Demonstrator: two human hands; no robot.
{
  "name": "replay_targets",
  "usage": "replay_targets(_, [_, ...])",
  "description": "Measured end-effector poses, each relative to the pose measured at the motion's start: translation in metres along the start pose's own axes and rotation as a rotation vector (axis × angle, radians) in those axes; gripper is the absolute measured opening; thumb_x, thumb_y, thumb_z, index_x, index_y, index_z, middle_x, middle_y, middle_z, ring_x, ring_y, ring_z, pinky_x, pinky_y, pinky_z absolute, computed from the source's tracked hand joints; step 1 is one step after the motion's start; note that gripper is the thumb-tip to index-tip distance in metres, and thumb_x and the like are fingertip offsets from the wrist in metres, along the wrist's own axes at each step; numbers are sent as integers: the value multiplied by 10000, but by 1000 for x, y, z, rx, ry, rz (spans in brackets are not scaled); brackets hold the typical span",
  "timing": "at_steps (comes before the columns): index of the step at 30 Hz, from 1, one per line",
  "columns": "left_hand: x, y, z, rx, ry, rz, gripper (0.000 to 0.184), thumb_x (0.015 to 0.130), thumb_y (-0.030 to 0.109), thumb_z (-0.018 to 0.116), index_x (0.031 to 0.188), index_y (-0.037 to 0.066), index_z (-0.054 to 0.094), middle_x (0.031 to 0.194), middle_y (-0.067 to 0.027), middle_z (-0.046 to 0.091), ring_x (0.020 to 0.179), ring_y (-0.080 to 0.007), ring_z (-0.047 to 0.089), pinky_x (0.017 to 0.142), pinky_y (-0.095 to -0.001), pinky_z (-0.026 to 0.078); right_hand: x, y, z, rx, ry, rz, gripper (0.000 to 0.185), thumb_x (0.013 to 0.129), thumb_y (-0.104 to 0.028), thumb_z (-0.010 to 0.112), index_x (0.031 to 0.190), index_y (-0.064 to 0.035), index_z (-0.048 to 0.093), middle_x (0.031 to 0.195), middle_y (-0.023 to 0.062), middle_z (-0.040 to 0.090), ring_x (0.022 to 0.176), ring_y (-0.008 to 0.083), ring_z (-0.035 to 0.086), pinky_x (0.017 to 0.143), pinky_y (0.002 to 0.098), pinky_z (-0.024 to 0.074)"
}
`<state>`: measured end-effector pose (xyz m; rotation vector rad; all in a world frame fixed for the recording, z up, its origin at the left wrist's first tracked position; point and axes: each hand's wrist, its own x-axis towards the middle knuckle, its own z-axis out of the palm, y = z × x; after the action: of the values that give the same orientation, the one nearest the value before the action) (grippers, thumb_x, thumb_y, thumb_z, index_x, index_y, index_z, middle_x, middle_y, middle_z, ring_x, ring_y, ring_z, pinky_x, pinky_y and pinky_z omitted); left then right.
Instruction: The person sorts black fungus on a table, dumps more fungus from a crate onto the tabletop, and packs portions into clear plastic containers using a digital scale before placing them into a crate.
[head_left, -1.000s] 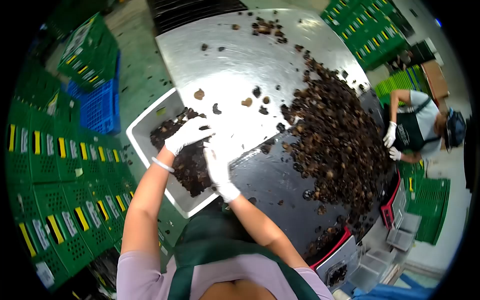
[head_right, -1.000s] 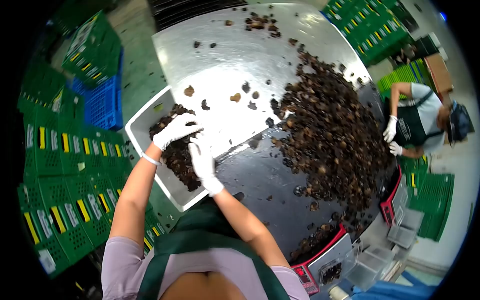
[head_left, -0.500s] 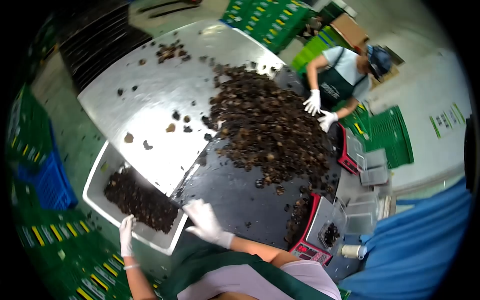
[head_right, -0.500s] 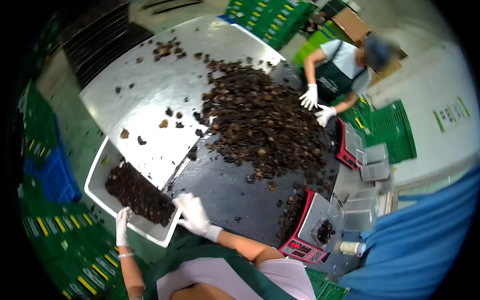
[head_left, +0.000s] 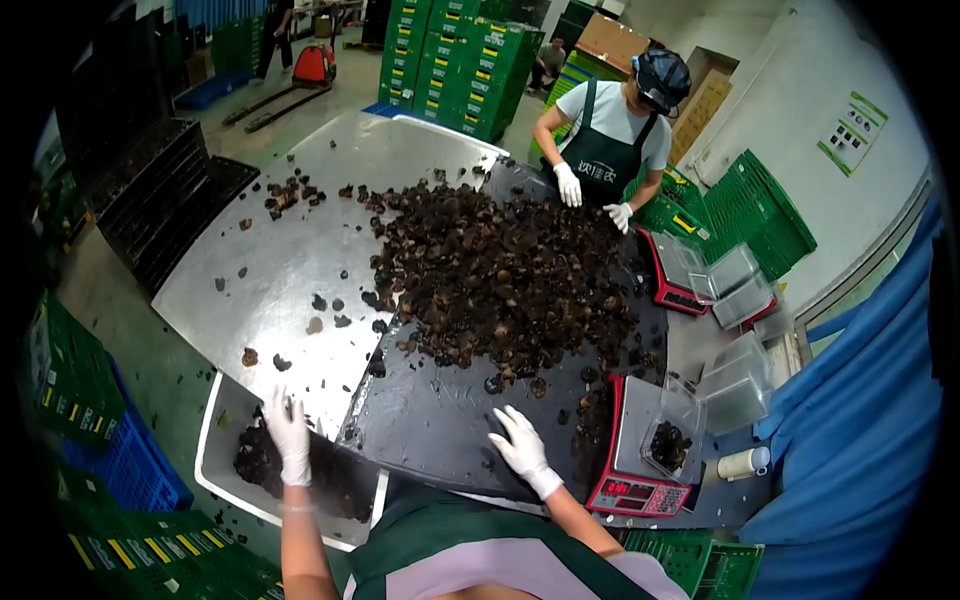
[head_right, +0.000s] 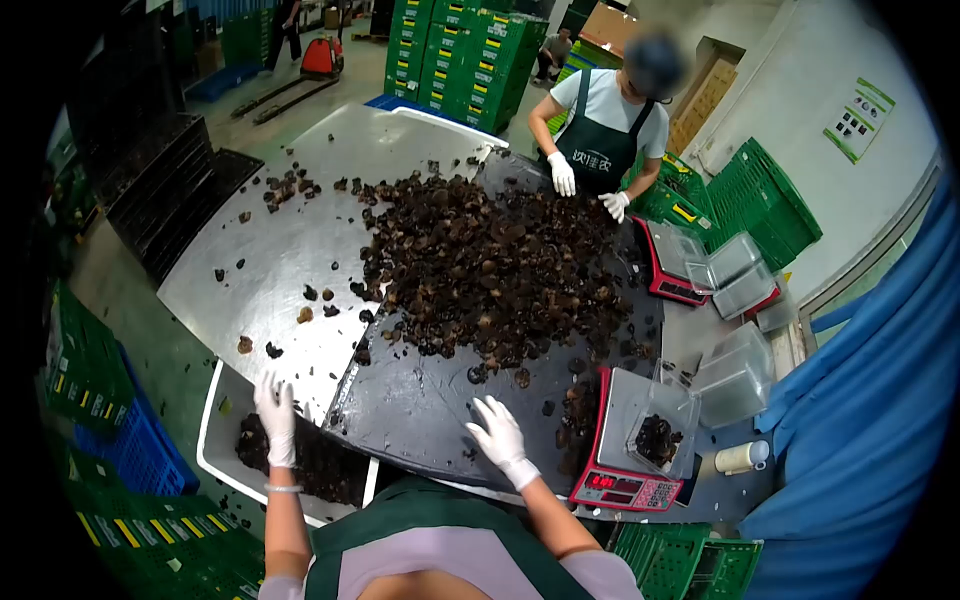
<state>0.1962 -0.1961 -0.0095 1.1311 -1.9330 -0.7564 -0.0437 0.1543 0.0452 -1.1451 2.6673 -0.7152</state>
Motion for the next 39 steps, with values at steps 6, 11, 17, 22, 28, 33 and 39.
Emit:
replay_targets(6, [64,89,110,65,-98,327,534,818,178,637,1320,57,502,1453,-157,373,1363,-376,277,1122,-435,227,41,61,-43,270,251,103,488,914,-349,570,1339,-118,505,1348,194,494,1262,332,457,1049,374,357])
replay_targets(11, [115,158,193,49,-192,446,553,825,212,654,1342,110,488,1457,-161,365,1361,-399,272,1101,-485,241,123,80,-79,360,281,100,422,940,-208,551,1336,-70,501,1360,136,505,1289,268,444,1076,335,322])
replay_targets(17, [163,193,293,31,-120,635,579,808,340,678,1296,72,518,1379,-198,452,1318,-423,339,1068,-511,292,281,121,-105,69,370,-125,620,852,-212,648,1401,-59,404,1433,214,387,1351,387,317,1109,428,267])
replay_targets(22, [187,204,347,52,-345,288,773,840,520,588,1459,162,295,1513,-205,216,1376,-443,197,1069,-533,282,383,125,-94,-169,263,16,883,704,-459,763,1451,-292,324,1545,178,138,1341,479,255,1008,528,377])
replay_targets(28, [158,229,375,271,-407,299,716,871,534,533,1444,158,327,1473,-170,312,1334,-349,326,1063,-538,277,410,130,-62,-70,61,17,893,684,-442,781,1445,-288,341,1483,209,296,1256,438,414,994,464,414])
replay_targets(33, [119,237,371,129,-352,347,559,882,445,552,1344,141,468,1317,-181,499,1069,-333,567,908,-435,446,378,109,-58,-134,71,-140,587,807,-432,659,1340,-251,496,1295,173,517,1128,352,539,919,423,463])
replay_targets(39, [82,236,354,-27,-278,329,517,901,431,524,1308,114,502,1237,-188,550,1062,-324,580,853,-433,476,333,94,-50,-197,97,-234,580,770,-479,681,1264,-195,573,1302,164,513,1105,349,550,890,436,481])
